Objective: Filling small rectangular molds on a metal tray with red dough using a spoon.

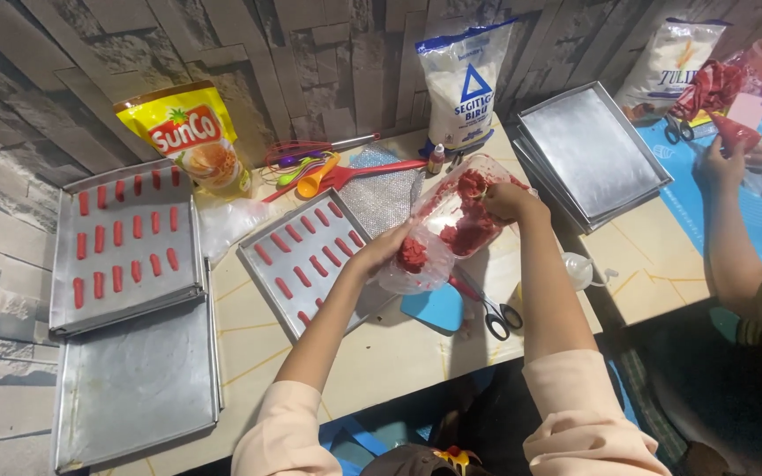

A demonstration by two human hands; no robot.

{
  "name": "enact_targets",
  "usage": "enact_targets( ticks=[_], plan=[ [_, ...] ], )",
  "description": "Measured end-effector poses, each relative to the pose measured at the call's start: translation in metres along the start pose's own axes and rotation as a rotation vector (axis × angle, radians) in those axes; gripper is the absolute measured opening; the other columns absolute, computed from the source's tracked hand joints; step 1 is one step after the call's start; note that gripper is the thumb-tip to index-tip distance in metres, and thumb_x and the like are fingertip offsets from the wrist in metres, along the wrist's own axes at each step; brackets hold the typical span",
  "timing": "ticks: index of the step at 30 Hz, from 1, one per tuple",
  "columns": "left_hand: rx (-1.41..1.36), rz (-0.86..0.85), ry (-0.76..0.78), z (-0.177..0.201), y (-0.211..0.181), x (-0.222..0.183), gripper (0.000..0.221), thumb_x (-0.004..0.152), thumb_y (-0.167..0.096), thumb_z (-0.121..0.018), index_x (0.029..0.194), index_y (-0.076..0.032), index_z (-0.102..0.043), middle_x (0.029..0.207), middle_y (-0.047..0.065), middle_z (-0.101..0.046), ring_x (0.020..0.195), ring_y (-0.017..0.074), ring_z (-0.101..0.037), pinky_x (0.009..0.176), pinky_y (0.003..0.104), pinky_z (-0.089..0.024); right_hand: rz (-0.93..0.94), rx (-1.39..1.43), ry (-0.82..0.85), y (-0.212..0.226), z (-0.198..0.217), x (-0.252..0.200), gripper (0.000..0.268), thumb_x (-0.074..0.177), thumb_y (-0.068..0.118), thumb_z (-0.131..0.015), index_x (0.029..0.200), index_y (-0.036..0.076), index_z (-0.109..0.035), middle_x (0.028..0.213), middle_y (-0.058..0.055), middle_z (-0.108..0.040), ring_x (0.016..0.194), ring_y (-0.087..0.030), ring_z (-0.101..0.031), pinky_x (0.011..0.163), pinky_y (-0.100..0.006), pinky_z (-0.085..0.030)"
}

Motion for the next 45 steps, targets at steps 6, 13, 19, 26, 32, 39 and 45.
enact_targets(
  ticks=[6,13,19,26,32,39,45],
  plan=[
    [0.056,-0.051,-0.010,-0.004,0.002,0.001,0.077,0.104,-0.061,-0.037,0.153,-0.001,-0.040,0.161,0.024,-0.030,0.153,0.0358,-0.021,0.127,0.050,-0.012,0.088,-0.022,-0.067,-0.006,-0.016,0.018,0.049,0.090,0.045,-0.044,0.115,0.020,-0.078,0.113,-0.015,-0.077,0.119,-0.035,-0.067,0.105,-0.044,-0.048],
    [0.087,-0.061,-0.029,-0.005,-0.016,-0.014,0.077,0.104,-0.061,-0.035,0.148,0.001,-0.048,0.157,0.025,-0.039,0.151,0.0355,-0.028,0.127,0.050,-0.014,0.198,0.052,-0.126,0.012,0.001,-0.037,0.051,0.094,0.040,-0.044,0.113,0.005,-0.076,0.110,-0.027,-0.074,0.118,-0.045,-0.064,0.107,-0.051,-0.045],
    [0.180,-0.050,-0.024,0.007,0.000,0.000,0.075,0.103,-0.059,-0.036,0.149,-0.001,-0.048,0.158,0.023,-0.038,0.151,0.0352,-0.029,0.127,0.048,-0.016,0.167,0.156,-0.146,0.002,-0.006,-0.041,0.049,0.093,0.049,-0.051,0.114,0.013,-0.077,0.111,-0.021,-0.075,0.119,-0.040,-0.064,0.106,-0.048,-0.047],
    [0.203,-0.058,-0.030,0.012,0.037,0.033,0.073,0.103,-0.060,-0.041,0.150,-0.005,-0.048,0.159,0.021,-0.038,0.151,0.0338,-0.028,0.126,0.047,-0.019,0.173,0.167,-0.196,-0.004,-0.003,-0.033,0.048,0.093,0.045,-0.050,0.108,0.008,-0.076,0.107,-0.024,-0.074,0.115,-0.042,-0.065,0.104,-0.050,-0.048],
    [0.119,-0.045,-0.024,0.008,0.042,0.023,0.071,0.103,-0.066,-0.038,0.151,-0.015,-0.049,0.159,0.017,-0.039,0.150,0.0330,-0.029,0.127,0.047,-0.017,0.143,0.128,-0.213,-0.002,0.002,-0.003,0.035,0.091,0.040,-0.053,0.103,0.014,-0.074,0.093,-0.015,-0.077,0.097,-0.029,-0.075,0.096,-0.044,-0.054],
    [0.106,-0.109,-0.023,0.011,0.037,0.022,0.066,0.107,-0.056,-0.036,0.158,-0.015,-0.036,0.166,0.016,-0.024,0.154,0.0338,-0.015,0.127,0.050,-0.010,0.166,0.000,-0.134,-0.006,-0.028,0.008,0.040,0.088,0.035,-0.057,0.115,0.012,-0.075,0.111,-0.022,-0.075,0.115,-0.038,-0.068,0.101,-0.048,-0.052],
    [0.254,-0.190,-0.088,0.019,0.053,0.051,0.057,0.110,-0.047,-0.037,0.147,-0.008,-0.054,0.151,0.024,-0.047,0.146,0.0340,-0.036,0.125,0.047,-0.022,0.191,0.079,-0.167,0.008,-0.019,-0.023,0.037,0.091,0.031,-0.054,0.110,0.008,-0.076,0.101,-0.025,-0.075,0.107,-0.043,-0.069,0.097,-0.051,-0.052]
  ],
)
Point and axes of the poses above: each hand's wrist, its own x-axis towards the middle knuckle, its own z-axis out of the back of the hand, y = z × x, the point moved 3 cm from there along x, towards the middle knuckle
